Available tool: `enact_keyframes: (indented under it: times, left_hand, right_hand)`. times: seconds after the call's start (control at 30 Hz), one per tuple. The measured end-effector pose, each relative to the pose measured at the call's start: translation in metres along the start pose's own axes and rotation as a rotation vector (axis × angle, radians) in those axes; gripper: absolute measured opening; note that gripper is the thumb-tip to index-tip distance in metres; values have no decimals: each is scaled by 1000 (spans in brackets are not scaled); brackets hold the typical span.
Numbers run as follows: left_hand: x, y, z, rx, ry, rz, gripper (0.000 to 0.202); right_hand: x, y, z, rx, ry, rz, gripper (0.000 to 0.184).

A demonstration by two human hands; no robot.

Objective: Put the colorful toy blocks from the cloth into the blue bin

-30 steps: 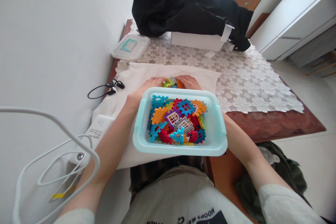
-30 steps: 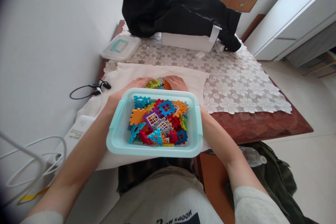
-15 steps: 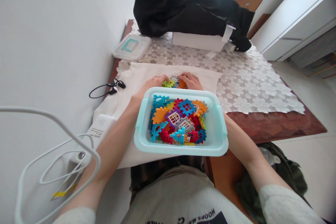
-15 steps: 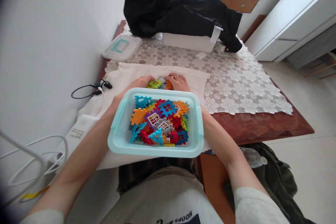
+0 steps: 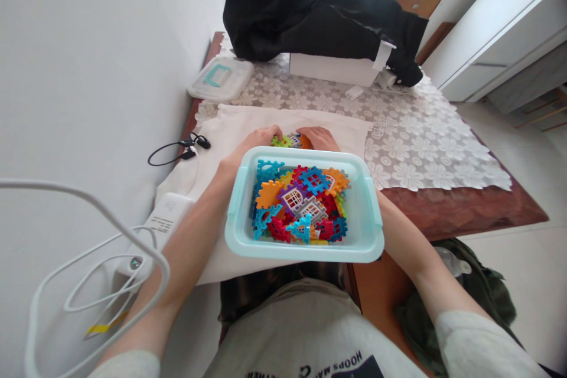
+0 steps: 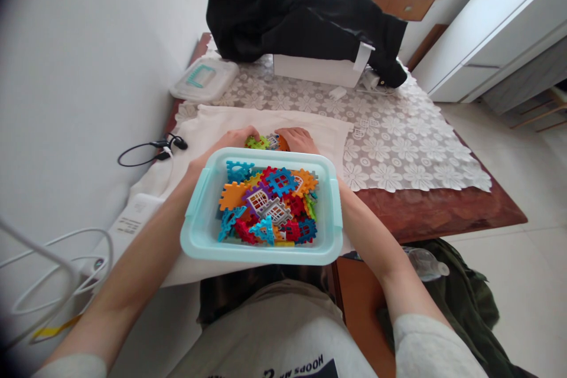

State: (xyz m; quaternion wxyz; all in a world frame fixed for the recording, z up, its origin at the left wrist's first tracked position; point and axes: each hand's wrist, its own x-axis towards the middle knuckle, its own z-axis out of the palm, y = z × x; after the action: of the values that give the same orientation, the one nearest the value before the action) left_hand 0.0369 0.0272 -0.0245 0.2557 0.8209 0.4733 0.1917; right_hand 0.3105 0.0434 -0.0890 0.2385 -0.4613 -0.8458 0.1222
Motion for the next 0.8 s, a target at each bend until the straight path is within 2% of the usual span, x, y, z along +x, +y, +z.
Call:
enact_keyframes:
  times: [0.13, 0.3, 0.47, 0.57, 0.63, 0.73, 0.8]
  left_hand:
    - [-1, -3, -10, 7, -21, -62, 44]
    - [-3, -7, -27, -143, 87, -117, 46]
    - [-10, -2, -49, -438, -3, -111, 49]
    - [-17, 7, -63, -651, -52, -77, 49]
    - [-22, 12, -71, -791, -31, -24, 50]
    - [-32, 21, -80, -957, 23, 74, 55]
    - [-38, 29, -85, -992, -18, 113, 57]
  right_hand:
    - [2, 1, -1, 4, -20, 10, 63]
    - [1, 2, -2, 47, -14, 5, 61]
    - [1, 1, -4, 67, -31, 22, 62]
    - [1, 1, -4, 59, -32, 28, 69]
    - [1, 1, -4, 56, -35, 31, 72]
    - [1, 1, -4, 63, -43, 36, 68]
    - [2, 1, -3, 61, -41, 43, 65]
